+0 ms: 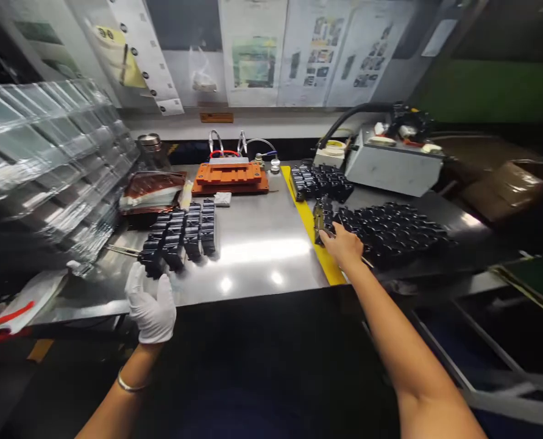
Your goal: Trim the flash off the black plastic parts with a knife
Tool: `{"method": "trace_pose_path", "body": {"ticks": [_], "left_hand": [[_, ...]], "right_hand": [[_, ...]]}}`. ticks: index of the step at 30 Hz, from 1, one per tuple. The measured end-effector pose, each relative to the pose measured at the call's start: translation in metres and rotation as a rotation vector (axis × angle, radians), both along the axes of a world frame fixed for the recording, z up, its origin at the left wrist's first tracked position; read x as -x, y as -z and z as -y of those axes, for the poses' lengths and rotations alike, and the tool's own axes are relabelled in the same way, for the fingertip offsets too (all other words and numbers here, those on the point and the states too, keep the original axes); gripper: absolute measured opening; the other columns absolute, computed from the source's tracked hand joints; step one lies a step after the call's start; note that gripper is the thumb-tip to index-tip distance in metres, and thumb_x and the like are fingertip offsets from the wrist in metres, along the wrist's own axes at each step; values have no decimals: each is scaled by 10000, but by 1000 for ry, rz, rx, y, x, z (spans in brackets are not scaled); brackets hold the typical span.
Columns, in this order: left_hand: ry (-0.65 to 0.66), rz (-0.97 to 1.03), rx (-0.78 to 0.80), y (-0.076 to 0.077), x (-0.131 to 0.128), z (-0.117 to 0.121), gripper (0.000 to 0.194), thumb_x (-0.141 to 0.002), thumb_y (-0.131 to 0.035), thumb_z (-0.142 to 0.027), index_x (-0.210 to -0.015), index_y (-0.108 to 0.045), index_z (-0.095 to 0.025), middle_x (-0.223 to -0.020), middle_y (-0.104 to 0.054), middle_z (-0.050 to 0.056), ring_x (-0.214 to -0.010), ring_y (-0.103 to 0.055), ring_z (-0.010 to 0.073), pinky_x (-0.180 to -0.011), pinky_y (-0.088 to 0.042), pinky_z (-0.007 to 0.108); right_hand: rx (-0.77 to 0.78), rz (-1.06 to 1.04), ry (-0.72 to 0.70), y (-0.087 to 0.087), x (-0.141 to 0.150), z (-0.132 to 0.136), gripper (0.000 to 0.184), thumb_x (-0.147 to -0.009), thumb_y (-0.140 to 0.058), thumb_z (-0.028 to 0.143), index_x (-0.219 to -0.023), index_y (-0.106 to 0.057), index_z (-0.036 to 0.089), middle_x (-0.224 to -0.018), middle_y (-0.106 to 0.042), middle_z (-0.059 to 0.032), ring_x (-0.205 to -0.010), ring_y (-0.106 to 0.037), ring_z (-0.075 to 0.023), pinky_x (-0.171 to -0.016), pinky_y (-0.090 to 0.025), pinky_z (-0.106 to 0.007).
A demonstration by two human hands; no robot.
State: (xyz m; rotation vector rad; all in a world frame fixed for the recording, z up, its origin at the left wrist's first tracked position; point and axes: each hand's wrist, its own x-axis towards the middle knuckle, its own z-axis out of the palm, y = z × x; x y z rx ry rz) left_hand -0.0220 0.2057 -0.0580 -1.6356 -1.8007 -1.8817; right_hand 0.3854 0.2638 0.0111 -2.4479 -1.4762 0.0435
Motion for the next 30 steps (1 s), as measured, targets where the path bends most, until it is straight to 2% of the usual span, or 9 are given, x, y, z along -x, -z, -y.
{"method": "trace_pose_path", "body": {"ticks": [4, 6, 9, 12, 15, 18, 20, 23, 30], "left_hand": [[294, -37, -8, 0, -34, 34, 441, -852, -641, -195, -1276, -525, -177, -1312, -604, 158, -1248, -582, 283, -1061, -478, 467], [498, 17, 143, 0, -51, 48, 347, -862, -632, -227, -1205, -590, -195, -1190, -678, 119, -1118, -659, 258, -1007, -523, 438], [761, 208, 512, -2, -72, 58, 284, -846, -650, -317, -1103, -672, -198, -1082, -734, 99, -989, -709, 242, -953, -558, 418], [882, 585, 868, -9, -86, 59, 467, -805, -677, -424, -1189, -643, -160, -1112, -733, 131, -950, -722, 250, -887, -586, 423], [877, 749, 977, -19, -93, 57, 646, -798, -666, -484, -1315, -546, -116, -1000, -742, 124, -767, -720, 217, -704, -609, 371], [778, 635, 1010, -25, -88, 56, 530, -813, -646, -470, -1228, -607, -144, -800, -733, 52, -648, -683, 197, -610, -580, 321], [772, 577, 996, -25, -78, 59, 482, -817, -641, -467, -1194, -637, -167, -861, -748, 51, -731, -698, 214, -685, -583, 327], [798, 513, 987, -23, -60, 66, 519, -826, -634, -491, -1244, -638, -184, -1066, -749, 59, -947, -693, 239, -864, -553, 340], [800, 525, 1063, -23, -42, 79, 553, -842, -616, -515, -1278, -642, -175, -1093, -748, 59, -1024, -674, 250, -908, -528, 321]], "right_hand": [[-5, -2, 48, -5, 10, 2, 478, -838, -531, 400, -1237, -597, 145, -1138, -697, -180, -1061, -658, -337, -880, -476, -409], [-32, -129, 33, -5, 17, 14, 468, -775, -591, 349, -1197, -602, 148, -1031, -711, -148, -981, -662, -305, -846, -474, -390], [-66, -422, -67, 1, 36, 44, 401, -723, -629, 346, -1076, -624, 157, -791, -659, -41, -731, -617, -190, -700, -467, -306], [-27, -804, -207, 15, 67, 84, 440, -743, -609, 465, -1051, -611, 151, -575, -474, 71, -491, -428, -103, -515, -367, -243], [61, -955, -423, 26, 102, 121, 440, -724, -671, 496, -1002, -619, 159, -616, -529, 54, -544, -482, -104, -547, -394, -237], [189, -803, -642, 24, 120, 130, 378, -813, -636, 472, -1077, -614, 203, -793, -675, -6, -712, -622, -153, -660, -462, -265], [127, -583, -624, 21, 121, 118, 330, -904, -527, 451, -1134, -579, 221, -900, -707, -34, -789, -652, -180, -702, -464, -286], [8, -277, -550, 24, 119, 89, 254, -973, -409, 382, -1024, -577, 199, -901, -700, -65, -775, -638, -191, -686, -430, -288], [-97, -93, -707, 43, 140, 67, 253, -974, -454, 351, -851, -606, 191, -864, -679, -67, -782, -604, -168, -657, -382, -261]]}}
